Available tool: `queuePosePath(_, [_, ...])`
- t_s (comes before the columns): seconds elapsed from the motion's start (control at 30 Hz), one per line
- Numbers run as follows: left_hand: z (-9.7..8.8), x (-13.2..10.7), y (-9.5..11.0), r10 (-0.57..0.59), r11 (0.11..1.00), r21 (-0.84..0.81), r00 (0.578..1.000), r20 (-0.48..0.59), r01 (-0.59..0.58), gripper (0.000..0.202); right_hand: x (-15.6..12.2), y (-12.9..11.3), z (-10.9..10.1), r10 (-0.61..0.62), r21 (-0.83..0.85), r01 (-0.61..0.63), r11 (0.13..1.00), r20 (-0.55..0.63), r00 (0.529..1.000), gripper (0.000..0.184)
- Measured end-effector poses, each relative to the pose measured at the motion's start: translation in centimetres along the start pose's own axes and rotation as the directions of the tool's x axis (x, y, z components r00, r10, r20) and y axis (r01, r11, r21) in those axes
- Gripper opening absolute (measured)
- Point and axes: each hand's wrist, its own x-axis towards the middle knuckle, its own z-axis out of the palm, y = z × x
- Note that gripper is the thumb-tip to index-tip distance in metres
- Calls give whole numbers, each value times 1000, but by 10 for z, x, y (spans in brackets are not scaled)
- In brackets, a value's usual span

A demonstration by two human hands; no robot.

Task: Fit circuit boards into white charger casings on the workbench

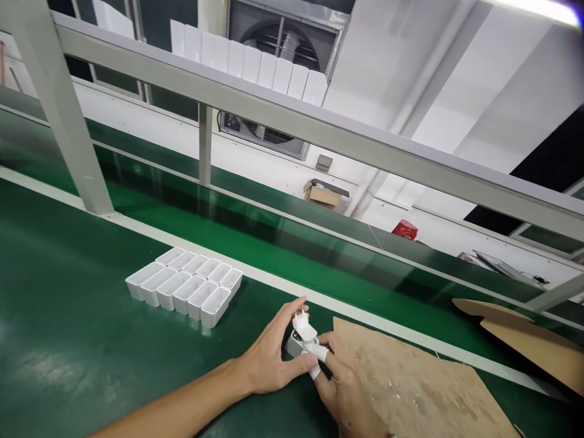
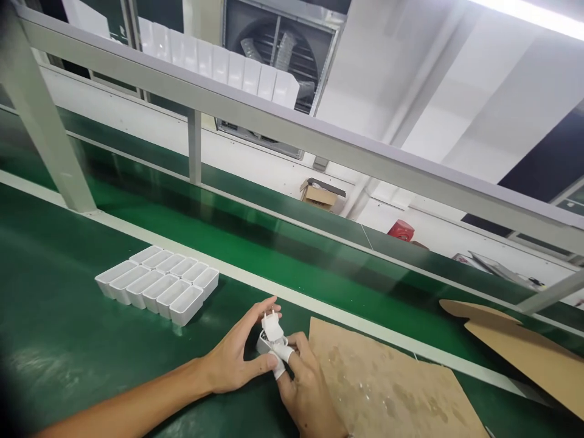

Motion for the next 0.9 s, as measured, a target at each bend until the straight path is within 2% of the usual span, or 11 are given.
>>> queuePosePath(0.1, [-1, -1, -1, -7, 1000, -1, 1000, 0, 7, 76, -1, -1, 0, -17, -11, 17, 1000, -38, 999, 20])
queuePosePath(0.27, [0, 1, 4, 43, 998, -48, 998, -42, -45, 80, -1, 3, -7, -22, 114, 40, 993, -155, 988, 30])
queuePosePath(0.4, [5, 3, 9, 52, 997, -46, 998, -21, -53, 84, -6, 9, -6, 38, 161, -37, 986, -7, 999, 29])
queuePosePath(0.47, [7, 4, 10, 15, 1000, -1, 1000, -14, -15, 77, -10, 11, -1, 61, 155, -61, 986, 9, 998, 27])
queuePosePath(0.53, [6, 4, 10, -57, 998, 40, 998, -19, 57, 61, -15, 14, 5, 80, 136, -78, 988, -9, 997, 25])
queuePosePath(0.6, [5, 4, 10, -142, 989, 43, 989, -32, 143, 44, -18, 16, 10, 155, 120, -150, 981, -32, 987, 27])
queuePosePath(0.7, [5, 6, 10, -219, 975, 6, 974, -51, 220, 37, -20, 16, 11, 237, 98, -234, 967, -17, 971, 31])
queuePosePath(0.8, [5, 7, 9, -252, 968, -17, 966, -60, 252, 38, -18, 14, 6, 167, 67, -171, 983, 52, 985, 23])
queuePosePath(0.9, [6, 7, 7, -278, 961, -16, 959, -65, 277, 39, -15, 12, 2, 117, 40, -119, 992, 64, 991, 37])
